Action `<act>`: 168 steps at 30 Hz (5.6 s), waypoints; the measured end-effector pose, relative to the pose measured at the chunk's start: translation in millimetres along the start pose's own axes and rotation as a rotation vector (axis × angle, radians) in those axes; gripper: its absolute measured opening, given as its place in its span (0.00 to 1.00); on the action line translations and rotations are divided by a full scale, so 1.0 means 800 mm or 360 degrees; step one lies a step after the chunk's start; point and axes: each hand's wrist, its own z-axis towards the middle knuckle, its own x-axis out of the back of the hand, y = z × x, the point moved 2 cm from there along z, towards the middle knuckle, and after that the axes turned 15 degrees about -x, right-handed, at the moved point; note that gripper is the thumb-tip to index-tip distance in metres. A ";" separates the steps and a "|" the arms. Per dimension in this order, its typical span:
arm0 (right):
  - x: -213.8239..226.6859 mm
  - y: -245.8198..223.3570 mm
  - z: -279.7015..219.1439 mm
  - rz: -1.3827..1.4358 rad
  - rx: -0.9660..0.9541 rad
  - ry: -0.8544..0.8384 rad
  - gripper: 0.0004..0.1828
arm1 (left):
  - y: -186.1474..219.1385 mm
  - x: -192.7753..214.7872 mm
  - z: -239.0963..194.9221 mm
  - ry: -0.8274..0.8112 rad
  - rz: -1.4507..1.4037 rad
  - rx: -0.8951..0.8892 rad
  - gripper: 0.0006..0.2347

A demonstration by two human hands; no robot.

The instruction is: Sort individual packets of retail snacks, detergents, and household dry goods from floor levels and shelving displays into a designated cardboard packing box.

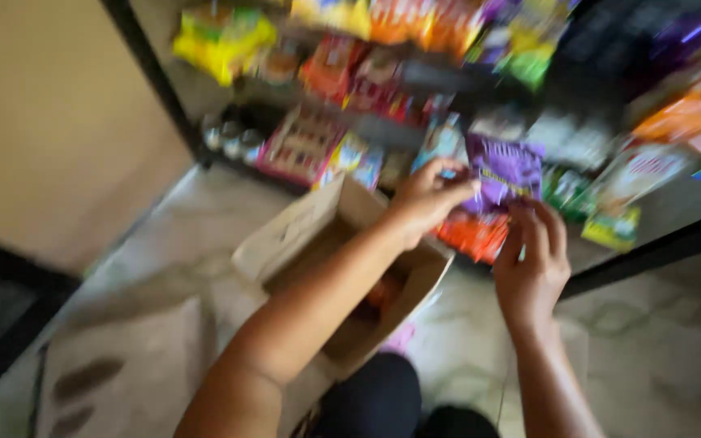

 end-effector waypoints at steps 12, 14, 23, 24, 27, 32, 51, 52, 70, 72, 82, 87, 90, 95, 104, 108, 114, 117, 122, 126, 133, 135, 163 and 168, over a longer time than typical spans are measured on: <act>-0.161 0.051 -0.118 0.0140 0.0003 -0.0816 0.14 | -0.141 0.206 -0.113 0.0421 0.0372 0.0471 0.15; -0.201 0.072 -0.147 -0.0069 0.0015 -0.1105 0.13 | -0.180 0.239 -0.125 0.0482 0.0560 0.0717 0.16; -0.291 0.082 -0.234 -0.0529 0.0576 -0.1230 0.07 | -0.260 0.292 -0.139 0.0705 0.0681 0.1022 0.18; -0.300 0.082 -0.225 -0.0528 0.0566 -0.1234 0.07 | -0.292 0.304 -0.134 0.0702 0.0685 0.1030 0.18; -0.324 0.087 -0.226 -0.0720 0.0511 -0.1520 0.07 | -0.380 0.336 -0.143 0.0675 0.0556 0.0852 0.16; -0.379 0.125 -0.248 -0.0983 0.0145 -0.2056 0.13 | -0.472 0.375 -0.145 0.0580 0.0963 0.0984 0.19; -0.395 0.212 -0.356 -0.1033 0.0182 -0.2257 0.20 | -0.343 0.276 -0.170 -0.0012 0.0899 -0.0240 0.17; -0.389 0.205 -0.350 -0.1008 0.0092 -0.2253 0.19 | -0.340 0.267 -0.182 -0.0027 0.1011 -0.0128 0.16; -0.003 0.139 0.163 -0.0138 -0.0077 0.0598 0.23 | -0.035 -0.121 0.167 -0.0256 0.1122 -0.0899 0.18; 0.027 0.162 0.182 -0.0305 0.0023 0.0756 0.24 | -0.055 -0.187 0.220 -0.0328 0.1069 -0.0872 0.22; 0.021 0.196 0.211 -0.0394 -0.0112 0.0400 0.29 | -0.063 -0.290 0.275 0.0002 0.1160 -0.0669 0.20; 0.042 0.140 0.191 -0.0217 -0.0071 0.0404 0.28 | -0.026 -0.246 0.231 0.0071 0.0960 -0.0735 0.19; 0.043 0.116 0.176 -0.0170 0.0022 0.0409 0.21 | -0.004 -0.203 0.197 0.0019 0.0878 -0.0672 0.20; 0.029 0.072 0.149 0.0640 -0.0408 0.0188 0.07 | 0.024 -0.125 0.128 -0.0035 0.0815 -0.0574 0.21; -0.108 0.083 0.010 0.0919 -0.0728 -0.0773 0.09 | -0.034 0.079 -0.018 0.0136 0.0761 -0.0044 0.22; -0.200 0.122 -0.092 0.0612 -0.0713 -0.1130 0.07 | -0.114 0.177 -0.095 0.0166 0.0665 0.0393 0.21; -0.301 0.154 -0.194 -0.0023 -0.0569 -0.1590 0.17 | -0.269 0.279 -0.141 0.0130 0.0972 0.0943 0.16; -0.326 0.148 -0.194 -0.0080 -0.0323 -0.1556 0.17 | -0.328 0.299 -0.139 0.0166 0.1150 0.1137 0.16; -0.358 0.172 -0.208 -0.0226 -0.0301 -0.1915 0.19 | -0.371 0.292 -0.131 0.0496 -0.0426 0.1256 0.21; -0.371 0.189 -0.229 -0.0034 -0.0482 -0.2167 0.17 | -0.404 0.284 -0.139 0.0742 -0.1705 0.1236 0.26; -0.400 0.227 -0.296 -0.0516 -0.0017 -0.2265 0.16 | -0.430 0.283 -0.178 0.0811 -0.0929 0.1100 0.32; -0.405 0.234 -0.303 -0.0599 -0.0115 -0.2315 0.17 | -0.427 0.286 -0.180 0.0725 -0.0217 0.1009 0.34; -0.044 0.259 0.067 0.0729 -0.0866 0.0076 0.15 | -0.079 -0.089 0.058 0.0061 0.1118 -0.0865 0.15; 0.052 0.252 0.138 0.0438 -0.0724 0.0529 0.13 | -0.069 -0.216 0.149 0.0020 0.1205 -0.1002 0.28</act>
